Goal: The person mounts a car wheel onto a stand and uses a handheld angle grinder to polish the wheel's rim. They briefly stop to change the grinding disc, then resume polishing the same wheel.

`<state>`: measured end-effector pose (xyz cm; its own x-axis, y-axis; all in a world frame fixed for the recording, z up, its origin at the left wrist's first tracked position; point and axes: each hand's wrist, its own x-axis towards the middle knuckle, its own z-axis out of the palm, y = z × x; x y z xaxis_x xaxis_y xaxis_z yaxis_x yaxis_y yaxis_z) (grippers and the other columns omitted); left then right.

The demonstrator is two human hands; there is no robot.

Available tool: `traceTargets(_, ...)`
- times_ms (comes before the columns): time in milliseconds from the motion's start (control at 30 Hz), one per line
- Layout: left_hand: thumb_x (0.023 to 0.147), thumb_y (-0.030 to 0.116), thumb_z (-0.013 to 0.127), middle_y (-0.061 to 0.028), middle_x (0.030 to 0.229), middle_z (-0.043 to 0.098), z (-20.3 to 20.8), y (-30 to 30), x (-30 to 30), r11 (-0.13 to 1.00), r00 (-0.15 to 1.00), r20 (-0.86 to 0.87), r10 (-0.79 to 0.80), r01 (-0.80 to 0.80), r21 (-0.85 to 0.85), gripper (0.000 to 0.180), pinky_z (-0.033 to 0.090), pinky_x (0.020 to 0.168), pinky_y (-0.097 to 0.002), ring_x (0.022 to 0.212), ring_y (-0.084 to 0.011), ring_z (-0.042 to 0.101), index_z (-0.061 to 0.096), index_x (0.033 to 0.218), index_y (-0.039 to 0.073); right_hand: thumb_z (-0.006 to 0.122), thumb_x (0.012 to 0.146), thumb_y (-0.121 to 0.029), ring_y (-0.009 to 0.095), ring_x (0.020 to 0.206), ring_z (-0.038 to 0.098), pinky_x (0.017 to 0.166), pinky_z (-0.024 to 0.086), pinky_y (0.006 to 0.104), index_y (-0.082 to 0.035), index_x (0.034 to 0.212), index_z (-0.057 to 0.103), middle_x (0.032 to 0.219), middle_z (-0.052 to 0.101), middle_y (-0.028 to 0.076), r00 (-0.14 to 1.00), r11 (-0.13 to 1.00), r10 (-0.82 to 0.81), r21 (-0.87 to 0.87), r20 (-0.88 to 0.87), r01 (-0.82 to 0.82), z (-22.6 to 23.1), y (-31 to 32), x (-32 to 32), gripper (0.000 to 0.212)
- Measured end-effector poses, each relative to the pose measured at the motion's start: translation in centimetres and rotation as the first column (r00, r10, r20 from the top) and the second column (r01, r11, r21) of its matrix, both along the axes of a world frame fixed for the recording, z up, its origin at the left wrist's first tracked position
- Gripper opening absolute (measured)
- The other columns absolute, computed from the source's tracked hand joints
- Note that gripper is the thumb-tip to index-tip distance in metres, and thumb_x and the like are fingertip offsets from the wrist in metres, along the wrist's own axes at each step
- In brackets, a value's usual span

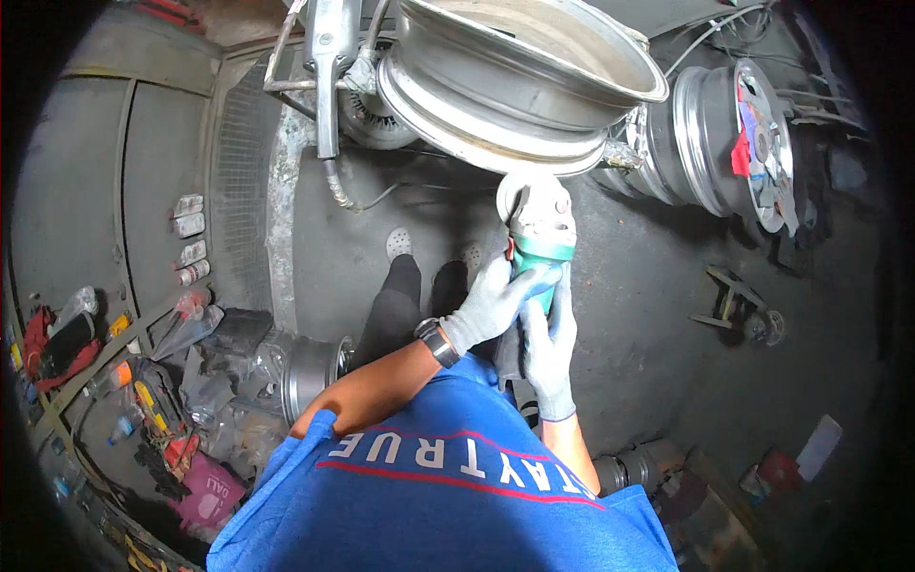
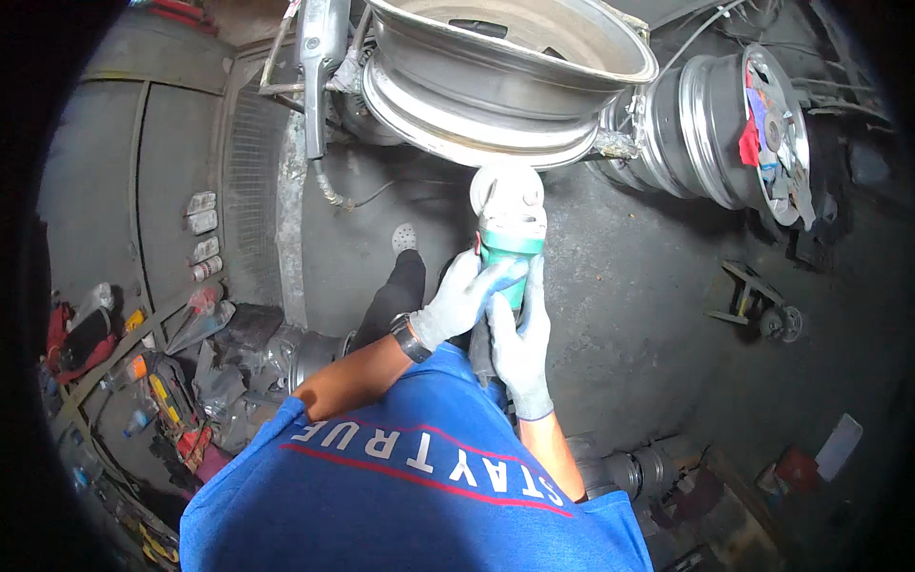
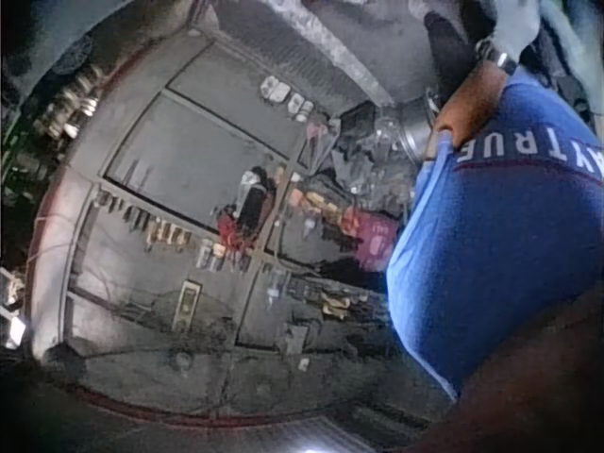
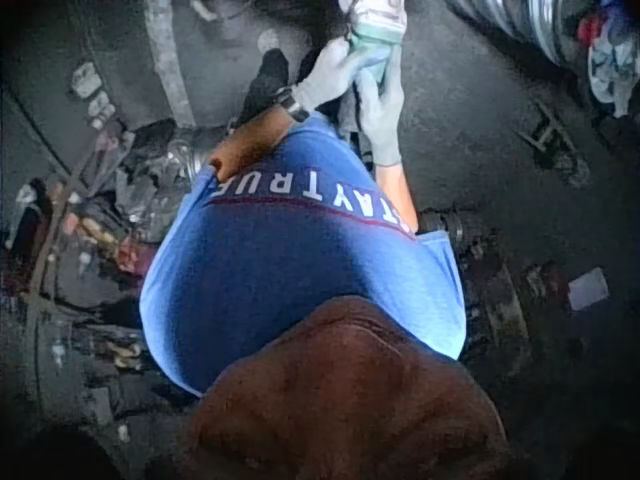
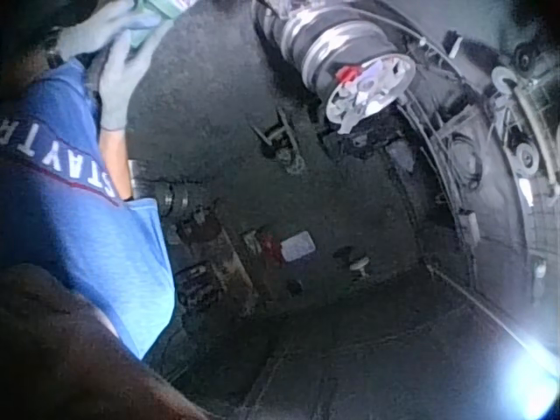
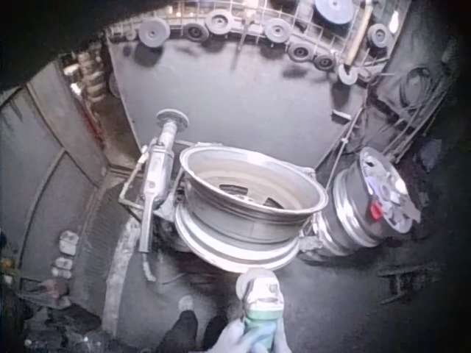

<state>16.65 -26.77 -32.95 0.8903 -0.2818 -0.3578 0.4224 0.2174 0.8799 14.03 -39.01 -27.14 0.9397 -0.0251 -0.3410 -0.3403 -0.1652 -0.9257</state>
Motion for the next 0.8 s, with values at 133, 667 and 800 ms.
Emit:
traceTargets(133, 0.106, 0.019, 0.057, -0.0112, 0.12, 0.066, -4.1, 0.0, -2.0, 0.983, 0.986, 0.043, 0.159, -0.154, -0.098, 0.031, 0.053, 0.097, -0.0319, 0.112, -0.0161, 0.064, 0.059, 0.129, -0.002, 0.061, 0.097, -0.011, 0.023, 0.134, 0.052, 0.11, 0.042, 0.0345, 0.006, 0.161, 0.022, 0.151, 0.049, 0.025, 0.995, 0.994, 0.094, -0.054, -0.017, -0.095, 0.6, 1.3, 0.4, 0.077)
traceTargets(667, 0.101, 0.019, 0.065, -0.0052, 0.111, 0.071, 0.5, 1.4, 0.2, 0.982, 0.993, -0.045, 0.108, -0.113, -0.153, 0.03, 0.053, 0.087, -0.0294, 0.101, -0.011, 0.065, 0.066, 0.125, 0.002, 0.062, 0.098, -0.012, 0.027, 0.135, 0.052, 0.111, 0.042, 0.0356, 0.007, 0.161, 0.021, 0.153, 0.046, 0.028, 0.999, 0.998, 0.044, -0.046, -0.014, -0.045, 0.4, 1.8, -0.2, 0.077)
traceTargets(800, 0.1, 0.024, 0.067, -0.0074, 0.109, 0.071, -0.7, 1.7, -0.3, 0.976, 0.989, -0.089, 0.12, -0.134, -0.175, 0.033, 0.054, 0.085, -0.0295, 0.098, -0.0109, 0.065, 0.066, 0.123, 0.001, 0.062, 0.098, -0.012, 0.024, 0.128, 0.057, 0.105, 0.047, 0.0332, 0.006, 0.161, 0.021, 0.147, 0.052, 0.026, 0.997, 0.993, 0.07, -0.096, 0.017, -0.068, 0.2, 2.3, -0.1, 0.077)
